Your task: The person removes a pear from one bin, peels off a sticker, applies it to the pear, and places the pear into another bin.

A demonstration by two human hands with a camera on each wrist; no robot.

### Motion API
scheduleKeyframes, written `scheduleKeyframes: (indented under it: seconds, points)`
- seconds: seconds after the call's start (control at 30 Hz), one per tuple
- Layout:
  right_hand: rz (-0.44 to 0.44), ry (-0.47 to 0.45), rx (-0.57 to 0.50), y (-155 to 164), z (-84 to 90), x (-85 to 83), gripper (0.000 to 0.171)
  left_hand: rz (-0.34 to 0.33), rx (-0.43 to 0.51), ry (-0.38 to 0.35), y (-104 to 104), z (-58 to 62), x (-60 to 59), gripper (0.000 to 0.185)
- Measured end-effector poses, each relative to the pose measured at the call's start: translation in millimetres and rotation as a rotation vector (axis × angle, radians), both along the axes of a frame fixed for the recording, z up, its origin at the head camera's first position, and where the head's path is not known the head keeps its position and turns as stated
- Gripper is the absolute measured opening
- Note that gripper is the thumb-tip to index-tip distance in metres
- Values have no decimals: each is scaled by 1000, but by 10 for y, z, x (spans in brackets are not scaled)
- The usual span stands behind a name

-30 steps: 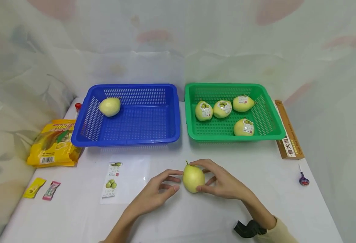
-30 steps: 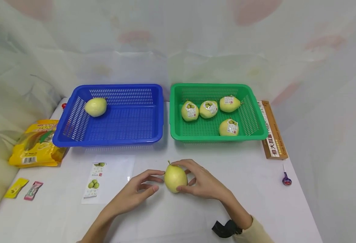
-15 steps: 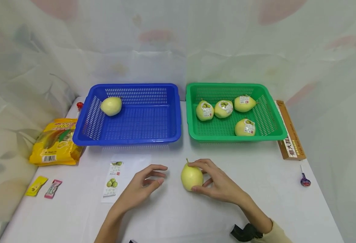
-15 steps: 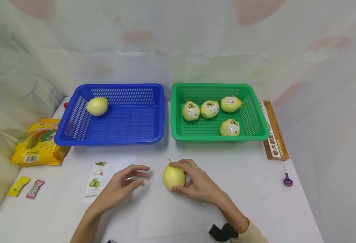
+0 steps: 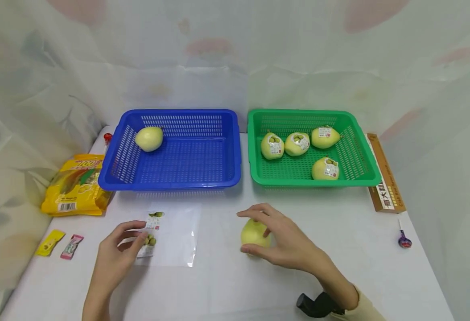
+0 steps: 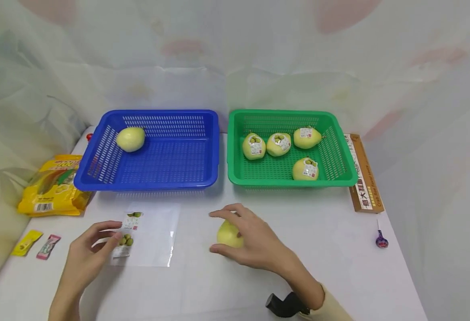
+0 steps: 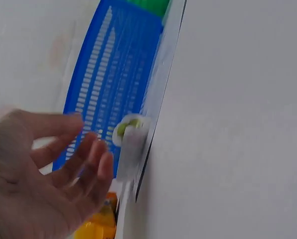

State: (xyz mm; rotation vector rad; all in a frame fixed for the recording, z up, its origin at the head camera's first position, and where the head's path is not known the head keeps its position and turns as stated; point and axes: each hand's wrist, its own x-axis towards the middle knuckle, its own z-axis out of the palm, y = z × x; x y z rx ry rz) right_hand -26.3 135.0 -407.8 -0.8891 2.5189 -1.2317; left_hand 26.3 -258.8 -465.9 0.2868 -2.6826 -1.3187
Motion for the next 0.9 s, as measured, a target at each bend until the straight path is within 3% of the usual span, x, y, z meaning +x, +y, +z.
scheduleKeyframes:
  seconds: [0.07, 0.17, 0.3, 0.37, 0.5, 0.57, 0.7, 0.8, 0.9]
  points:
    - [83, -48, -88, -261, 82, -5, 52, 37, -86, -58, -93, -4, 27, 27]
    - [186, -213, -219, -767, 82, -50, 38, -8, -155, -163, -193, -24, 40, 27]
    - [146, -375, -320, -1500, -171, -178, 30, -120, -189, -271, -251, -49, 10, 28]
    - [68, -340, -287, -1820, -350, -252, 30, -155, -202, -282, -257, -57, -8, 28]
    - [-103, -152, -102, -2254, -671, -396, 35, -181, -206, -255, -249, -75, -15, 32]
    - [-166, -61, 18, -2375, -749, -452, 36, -185, -197, -225, -248, -95, -5, 34]
    - [-192, 14, 169, -2480, -768, -519, 27, -182, -182, -178, -258, -129, 15, 38]
    - [-181, 35, 152, -2474, -763, -522, 16, -183, -172, -172, -267, -134, 20, 38]
    - [-159, 18, 7, -2381, -718, -460, 14, -184, -177, -202, -267, -120, 5, 38]
